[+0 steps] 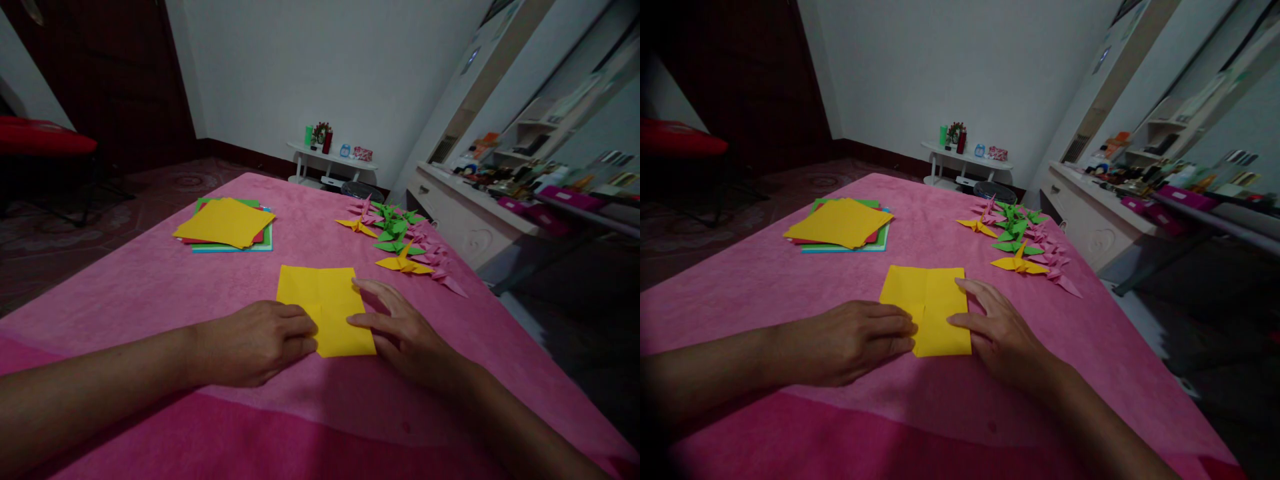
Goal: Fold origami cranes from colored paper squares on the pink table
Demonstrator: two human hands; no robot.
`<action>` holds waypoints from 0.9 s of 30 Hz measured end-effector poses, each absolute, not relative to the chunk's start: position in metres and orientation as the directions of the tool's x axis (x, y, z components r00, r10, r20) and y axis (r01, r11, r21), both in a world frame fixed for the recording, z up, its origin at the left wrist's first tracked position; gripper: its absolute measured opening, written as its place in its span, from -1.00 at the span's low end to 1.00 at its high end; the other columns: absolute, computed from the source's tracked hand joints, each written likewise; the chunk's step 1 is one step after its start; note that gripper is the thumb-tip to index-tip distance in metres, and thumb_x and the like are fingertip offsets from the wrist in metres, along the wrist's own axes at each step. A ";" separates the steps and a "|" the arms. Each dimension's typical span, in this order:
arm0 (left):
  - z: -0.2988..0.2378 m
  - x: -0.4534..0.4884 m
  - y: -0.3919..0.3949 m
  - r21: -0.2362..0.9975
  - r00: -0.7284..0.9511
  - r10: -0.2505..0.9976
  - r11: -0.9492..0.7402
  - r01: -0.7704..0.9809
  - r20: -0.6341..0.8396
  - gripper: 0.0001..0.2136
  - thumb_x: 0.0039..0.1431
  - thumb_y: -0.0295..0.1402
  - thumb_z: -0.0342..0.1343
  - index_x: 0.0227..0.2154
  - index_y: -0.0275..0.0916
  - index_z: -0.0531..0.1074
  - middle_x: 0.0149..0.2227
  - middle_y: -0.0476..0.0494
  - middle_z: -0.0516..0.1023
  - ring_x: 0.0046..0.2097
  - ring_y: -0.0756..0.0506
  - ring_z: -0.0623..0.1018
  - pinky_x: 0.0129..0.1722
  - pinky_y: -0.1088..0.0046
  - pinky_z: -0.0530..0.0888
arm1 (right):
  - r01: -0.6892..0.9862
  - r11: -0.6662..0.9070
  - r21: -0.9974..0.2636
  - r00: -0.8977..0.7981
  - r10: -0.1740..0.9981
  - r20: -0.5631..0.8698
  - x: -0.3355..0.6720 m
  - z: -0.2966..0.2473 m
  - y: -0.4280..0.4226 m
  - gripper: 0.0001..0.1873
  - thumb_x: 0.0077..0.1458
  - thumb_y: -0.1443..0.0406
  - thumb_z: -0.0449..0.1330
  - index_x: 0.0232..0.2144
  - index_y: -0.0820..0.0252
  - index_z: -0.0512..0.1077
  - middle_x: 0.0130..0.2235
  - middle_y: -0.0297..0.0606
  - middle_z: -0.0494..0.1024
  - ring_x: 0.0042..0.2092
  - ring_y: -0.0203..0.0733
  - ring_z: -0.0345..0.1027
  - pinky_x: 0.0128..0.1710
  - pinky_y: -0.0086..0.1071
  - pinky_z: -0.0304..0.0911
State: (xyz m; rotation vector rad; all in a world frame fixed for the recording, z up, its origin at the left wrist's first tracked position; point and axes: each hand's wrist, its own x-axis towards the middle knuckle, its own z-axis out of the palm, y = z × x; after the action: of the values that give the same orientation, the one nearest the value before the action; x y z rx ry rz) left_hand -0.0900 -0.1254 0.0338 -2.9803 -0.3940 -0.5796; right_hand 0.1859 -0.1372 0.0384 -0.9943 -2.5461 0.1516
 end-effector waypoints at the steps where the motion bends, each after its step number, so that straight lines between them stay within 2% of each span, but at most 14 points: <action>1: 0.034 -0.090 -0.125 -0.025 0.905 0.230 -0.967 0.255 0.357 -0.81 0.23 -0.40 -0.09 -0.22 -0.23 0.41 -0.22 -0.21 0.50 -0.21 -0.07 0.48 -0.20 0.45 0.43 | 0.618 0.744 -0.253 -0.668 0.667 0.330 0.186 0.037 -0.138 -0.58 0.01 0.49 0.08 -0.10 0.03 0.43 0.21 -0.14 0.17 0.21 -0.05 0.04 0.11 -0.05 0.11; 6: 0.033 -0.090 -0.124 0.028 0.912 0.247 -0.967 0.251 0.329 -0.78 0.22 -0.42 -0.10 -0.14 -0.24 0.38 -0.16 -0.23 0.48 -0.15 -0.10 0.47 -0.18 0.41 0.44 | 0.555 0.791 -0.257 -0.707 0.612 0.356 0.186 0.028 -0.142 -0.53 -0.03 0.53 0.06 -0.09 0.00 0.39 0.11 -0.17 0.33 0.12 -0.10 0.19 0.06 -0.05 0.13; 10: 0.033 -0.091 -0.124 0.033 0.923 0.258 -0.965 0.260 0.286 -0.75 0.21 -0.41 -0.09 -0.08 -0.24 0.36 -0.11 -0.23 0.47 -0.11 -0.12 0.46 -0.15 0.37 0.43 | 0.536 0.803 -0.261 -0.711 0.596 0.373 0.187 0.023 -0.142 -0.63 0.03 0.46 0.10 -0.12 0.04 0.39 0.04 -0.16 0.40 0.06 -0.12 0.25 0.04 -0.09 0.13; 18: 0.034 -0.091 -0.126 0.037 0.909 0.244 -0.968 0.247 0.338 -0.77 0.21 -0.41 -0.09 -0.13 -0.21 0.39 -0.14 -0.23 0.48 -0.13 -0.09 0.47 -0.19 0.43 0.44 | 0.513 0.806 -0.294 -0.707 0.592 0.388 0.180 0.024 -0.139 -0.82 0.08 0.35 0.17 -0.22 0.10 0.45 -0.08 -0.18 0.49 -0.07 -0.16 0.33 -0.04 -0.18 0.15; 22: 0.035 -0.091 -0.126 0.036 0.927 0.255 -0.966 0.255 0.274 -0.76 0.22 -0.40 -0.09 -0.11 -0.21 0.39 -0.10 -0.24 0.47 -0.10 -0.12 0.46 -0.16 0.39 0.44 | 0.498 0.776 -0.387 -0.672 0.628 0.392 0.173 0.026 -0.137 -0.88 0.09 0.33 0.16 -0.31 0.08 0.49 -0.19 -0.22 0.54 -0.15 -0.18 0.37 -0.09 -0.20 0.18; 27: 0.034 -0.091 -0.126 0.046 0.929 0.263 -0.965 0.260 0.261 -0.75 0.21 -0.41 -0.08 -0.09 -0.21 0.39 -0.09 -0.23 0.46 -0.09 -0.12 0.46 -0.15 0.39 0.44 | 0.551 0.616 -0.563 -0.554 0.774 0.305 0.162 0.030 -0.130 -0.92 0.03 0.33 0.21 -0.41 0.09 0.52 -0.34 -0.29 0.57 -0.26 -0.21 0.41 -0.15 -0.27 0.23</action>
State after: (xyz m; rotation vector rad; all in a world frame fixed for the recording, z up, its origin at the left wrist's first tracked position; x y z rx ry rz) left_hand -0.0914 -0.1262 0.0336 -3.0960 -0.4193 -0.4205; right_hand 0.1621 -0.1301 0.0301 -1.0415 -2.3085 0.5547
